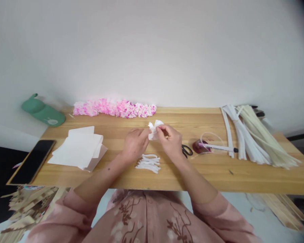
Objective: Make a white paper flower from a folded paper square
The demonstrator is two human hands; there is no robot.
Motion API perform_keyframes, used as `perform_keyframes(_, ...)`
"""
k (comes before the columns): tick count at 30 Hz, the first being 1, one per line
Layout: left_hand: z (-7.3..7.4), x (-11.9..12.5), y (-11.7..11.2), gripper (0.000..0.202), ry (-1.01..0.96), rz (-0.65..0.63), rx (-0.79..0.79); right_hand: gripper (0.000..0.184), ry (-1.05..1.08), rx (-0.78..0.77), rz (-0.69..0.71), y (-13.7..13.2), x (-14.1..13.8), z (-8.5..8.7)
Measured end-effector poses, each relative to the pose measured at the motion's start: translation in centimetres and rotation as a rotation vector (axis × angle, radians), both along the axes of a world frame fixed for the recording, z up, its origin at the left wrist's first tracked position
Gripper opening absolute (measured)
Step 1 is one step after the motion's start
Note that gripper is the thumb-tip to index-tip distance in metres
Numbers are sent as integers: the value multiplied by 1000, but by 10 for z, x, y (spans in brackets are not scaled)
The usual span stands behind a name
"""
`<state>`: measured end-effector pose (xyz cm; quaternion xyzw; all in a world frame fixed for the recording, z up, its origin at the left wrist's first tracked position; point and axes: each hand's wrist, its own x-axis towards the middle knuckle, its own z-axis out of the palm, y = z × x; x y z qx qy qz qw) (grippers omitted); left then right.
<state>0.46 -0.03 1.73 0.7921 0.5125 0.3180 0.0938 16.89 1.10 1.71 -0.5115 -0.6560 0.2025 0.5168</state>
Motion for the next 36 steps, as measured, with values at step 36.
perform_keyframes(36, -12, 12, 7, 14, -874, -20, -434, 13, -107, -25, 100, 2, 4, 2)
